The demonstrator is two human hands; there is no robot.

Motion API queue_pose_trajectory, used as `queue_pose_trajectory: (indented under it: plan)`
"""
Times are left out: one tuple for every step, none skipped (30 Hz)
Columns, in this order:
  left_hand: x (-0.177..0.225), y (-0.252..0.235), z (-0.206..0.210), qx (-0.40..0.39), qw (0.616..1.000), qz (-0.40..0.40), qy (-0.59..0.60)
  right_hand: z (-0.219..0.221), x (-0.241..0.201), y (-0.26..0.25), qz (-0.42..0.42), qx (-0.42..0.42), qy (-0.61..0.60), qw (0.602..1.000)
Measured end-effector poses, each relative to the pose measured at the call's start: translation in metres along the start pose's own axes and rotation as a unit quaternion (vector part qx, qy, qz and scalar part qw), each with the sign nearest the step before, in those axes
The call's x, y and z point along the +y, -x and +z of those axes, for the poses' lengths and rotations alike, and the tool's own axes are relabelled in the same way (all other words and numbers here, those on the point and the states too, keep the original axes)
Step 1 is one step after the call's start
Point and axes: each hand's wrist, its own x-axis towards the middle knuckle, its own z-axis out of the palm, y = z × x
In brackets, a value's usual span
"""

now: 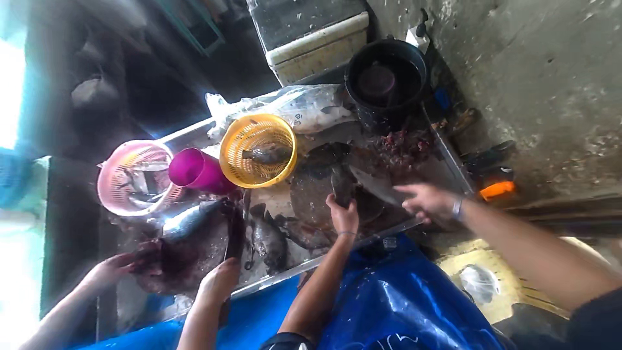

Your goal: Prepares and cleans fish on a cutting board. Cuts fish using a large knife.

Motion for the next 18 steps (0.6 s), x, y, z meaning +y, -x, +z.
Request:
queue_pose_trajectory:
  plan:
    - [-0.003, 0.003, 0.001, 0.003, 1.000, -0.009, 0.024, 0.016, 0.012, -0.007, 0.016, -0.011, -0.077, 0.997]
    - [-0.004, 0.007, -0.002, 0.001, 0.999, -0.017, 0.042, 0.029, 0.022, -0.015, 0.024, 0.011, -0.124, 0.992]
    - [-0.004, 0.010, -0.007, -0.005, 0.998, -0.025, 0.055, 0.040, 0.030, -0.023, 0.018, 0.064, -0.146, 0.987]
    - [-0.006, 0.014, -0.011, -0.003, 0.998, -0.022, 0.061, 0.048, 0.037, -0.033, 0.007, 0.133, -0.145, 0.980]
    - [-0.008, 0.018, -0.014, -0.003, 0.998, -0.014, 0.067, 0.053, 0.040, -0.040, -0.002, 0.189, -0.138, 0.972]
    - [-0.010, 0.021, -0.018, -0.001, 0.997, -0.004, 0.076, 0.057, 0.042, -0.043, -0.011, 0.222, -0.150, 0.963]
    - [-0.010, 0.023, -0.020, 0.005, 0.996, 0.003, 0.090, 0.059, 0.043, -0.041, -0.024, 0.226, -0.178, 0.957]
    - [-0.009, 0.023, -0.022, 0.016, 0.994, 0.005, 0.106, 0.059, 0.045, -0.037, -0.040, 0.201, -0.210, 0.956]
    - [-0.009, 0.022, -0.026, 0.025, 0.992, 0.004, 0.123, 0.061, 0.049, -0.032, -0.053, 0.157, -0.234, 0.958]
    - [-0.008, 0.020, -0.031, 0.032, 0.989, 0.002, 0.143, 0.062, 0.055, -0.031, -0.057, 0.103, -0.244, 0.963]
    - [-0.006, 0.015, -0.036, 0.037, 0.986, 0.000, 0.166, 0.062, 0.061, -0.032, -0.051, 0.064, -0.238, 0.968]
    - [-0.004, 0.008, -0.042, 0.047, 0.981, 0.000, 0.189, 0.062, 0.067, -0.036, -0.044, 0.057, -0.224, 0.972]
    - [0.000, -0.001, -0.048, 0.057, 0.975, 0.001, 0.214, 0.064, 0.071, -0.042, -0.041, 0.081, -0.211, 0.973]
    - [0.005, -0.014, -0.055, 0.065, 0.968, 0.004, 0.240, 0.068, 0.073, -0.047, -0.046, 0.128, -0.195, 0.971]
    - [0.010, -0.029, -0.063, 0.076, 0.959, 0.011, 0.273, 0.073, 0.072, -0.052, -0.057, 0.180, -0.168, 0.968]
    - [0.017, -0.047, -0.073, 0.084, 0.945, 0.023, 0.314, 0.075, 0.072, -0.056, -0.074, 0.226, -0.126, 0.963]
    - [0.023, -0.064, -0.084, 0.078, 0.931, 0.040, 0.355, 0.078, 0.073, -0.059, -0.095, 0.258, -0.079, 0.958]
    - [0.026, -0.079, -0.096, 0.065, 0.921, 0.058, 0.380, 0.080, 0.077, -0.061, -0.121, 0.282, -0.031, 0.951]
